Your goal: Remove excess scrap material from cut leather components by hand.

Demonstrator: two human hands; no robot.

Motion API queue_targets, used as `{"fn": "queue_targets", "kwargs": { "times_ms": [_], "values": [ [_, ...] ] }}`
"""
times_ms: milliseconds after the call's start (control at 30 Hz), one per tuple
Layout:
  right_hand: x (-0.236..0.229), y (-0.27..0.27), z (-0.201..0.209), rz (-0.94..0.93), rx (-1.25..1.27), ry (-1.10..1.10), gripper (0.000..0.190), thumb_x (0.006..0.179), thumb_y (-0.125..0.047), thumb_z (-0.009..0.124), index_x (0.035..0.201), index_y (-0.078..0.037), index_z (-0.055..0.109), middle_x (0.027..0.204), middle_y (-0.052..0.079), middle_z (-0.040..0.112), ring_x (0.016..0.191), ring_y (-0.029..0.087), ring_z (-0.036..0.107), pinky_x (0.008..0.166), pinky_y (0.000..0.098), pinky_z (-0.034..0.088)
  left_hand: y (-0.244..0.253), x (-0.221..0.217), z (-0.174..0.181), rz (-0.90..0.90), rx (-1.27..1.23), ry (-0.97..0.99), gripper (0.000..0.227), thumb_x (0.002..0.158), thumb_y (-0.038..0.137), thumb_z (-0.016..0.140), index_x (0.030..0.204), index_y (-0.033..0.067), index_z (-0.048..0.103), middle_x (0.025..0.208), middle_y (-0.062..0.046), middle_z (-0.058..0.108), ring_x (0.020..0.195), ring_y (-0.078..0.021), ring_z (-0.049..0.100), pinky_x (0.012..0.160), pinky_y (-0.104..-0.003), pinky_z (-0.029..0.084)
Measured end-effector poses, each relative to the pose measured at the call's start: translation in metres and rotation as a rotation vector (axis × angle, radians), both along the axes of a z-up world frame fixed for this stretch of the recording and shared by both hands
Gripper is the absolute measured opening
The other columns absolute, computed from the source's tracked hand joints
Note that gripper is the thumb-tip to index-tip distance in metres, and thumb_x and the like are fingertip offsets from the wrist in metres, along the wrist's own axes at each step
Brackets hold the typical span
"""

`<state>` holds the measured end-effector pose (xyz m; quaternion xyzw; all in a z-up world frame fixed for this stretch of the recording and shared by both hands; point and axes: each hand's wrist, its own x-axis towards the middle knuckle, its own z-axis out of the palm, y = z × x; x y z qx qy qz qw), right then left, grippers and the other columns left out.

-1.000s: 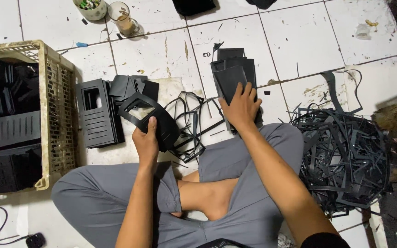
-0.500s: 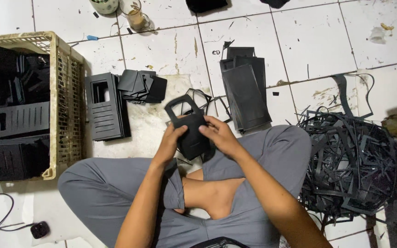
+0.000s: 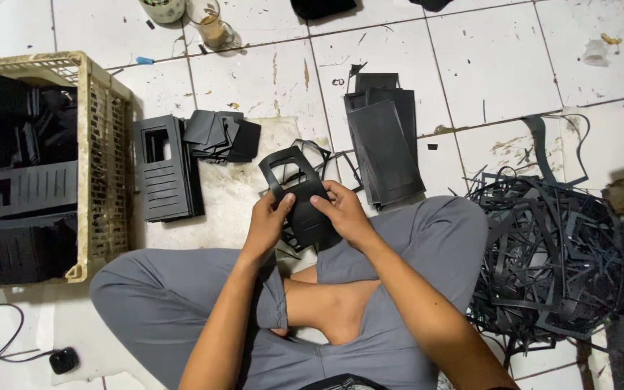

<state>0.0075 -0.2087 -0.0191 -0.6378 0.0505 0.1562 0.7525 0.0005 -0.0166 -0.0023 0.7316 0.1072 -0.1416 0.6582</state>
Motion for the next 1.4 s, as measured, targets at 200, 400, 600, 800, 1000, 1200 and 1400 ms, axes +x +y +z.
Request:
{"fn": "queue_targets", "kwargs": {
  "times_ms": [200,400,600,800,1000,1200,1400],
  "values": [
    [0.019,-0.044,0.048,-0.126,-0.235,-0.102,0.037,0.092,-0.014,0.076,0.126,-0.002,0.068,0.103,0.012,0.073,0.09,0.015,0.065,0.08,0.0333,0.058,-0.047,0.027,0.02,0.035,-0.246,-0.091,0.052,0.097,0.012,0.067,0.145,0.0039,0.049,0.089,-0.001,0.054,0.076,-0.0109,0.059,0.066,-0.023,0.053],
    [0.06,-0.135,0.059,-0.155,-0.502,-0.068,0.043,0.093,-0.019,0.075,0.133,-0.005,0.066,0.112,0.017,0.073,0.099,0.026,0.072,0.088,0.0413,0.058,-0.132,0.083,0.034,-0.155,0.07,-0.051,0.072,0.099,0.034,0.068,0.152,-0.006,0.04,0.116,-0.026,0.069,0.105,-0.035,0.071,0.087,-0.048,0.059],
    [0.062,-0.188,-0.003,0.044,-1.036,0.051,0.044,0.095,-0.029,0.067,0.125,0.004,0.07,0.109,0.021,0.068,0.107,0.039,0.069,0.092,0.0464,0.054,-0.157,0.074,-0.026,-0.227,0.336,-0.161,0.049,0.089,0.019,0.075,0.132,-0.0025,0.065,0.106,-0.022,0.069,0.099,-0.0401,0.071,0.082,-0.045,0.061],
    [0.059,-0.167,0.016,-0.015,-1.132,0.031,0.039,0.094,-0.028,0.068,0.124,-0.004,0.073,0.113,0.015,0.065,0.112,0.034,0.067,0.092,0.0411,0.055,-0.168,0.057,-0.012,-0.16,0.314,-0.171,0.039,0.094,0.012,0.069,0.131,-0.002,0.068,0.11,-0.021,0.063,0.096,-0.0332,0.069,0.078,-0.038,0.059],
    [0.052,-0.156,0.043,-0.1,-1.111,-0.029,0.037,0.099,-0.023,0.064,0.124,0.004,0.07,0.109,0.017,0.068,0.103,0.03,0.069,0.078,0.0386,0.061,-0.169,0.053,-0.004,-0.114,0.299,-0.197,0.033,0.093,0.013,0.069,0.123,-0.0001,0.073,0.105,-0.019,0.065,0.093,-0.0316,0.07,0.075,-0.037,0.059],
    [0.049,-0.141,0.017,-0.331,-0.091,-0.04,0.026,0.092,-0.006,0.073,0.115,-0.002,0.062,0.1,0.01,0.073,0.093,0.017,0.071,0.078,0.03,0.061,-0.16,0.047,-0.022,0.212,-0.357,0.158,0.034,0.094,0.025,0.068,0.119,0.0009,0.069,0.105,-0.013,0.062,0.093,-0.0209,0.062,0.08,-0.033,0.058],
    [0.02,-0.098,0.049,-0.139,0.197,-0.016,0.04,0.082,-0.002,0.079,0.12,-0.003,0.067,0.103,0.008,0.073,0.095,0.016,0.069,0.085,0.0307,0.058,-0.091,0.026,0.016,0.209,-0.835,0.507,0.052,0.094,0.053,0.064,0.121,0.0078,0.064,0.111,-0.012,0.066,0.1,-0.0291,0.072,0.084,-0.043,0.061]
  ]
}}
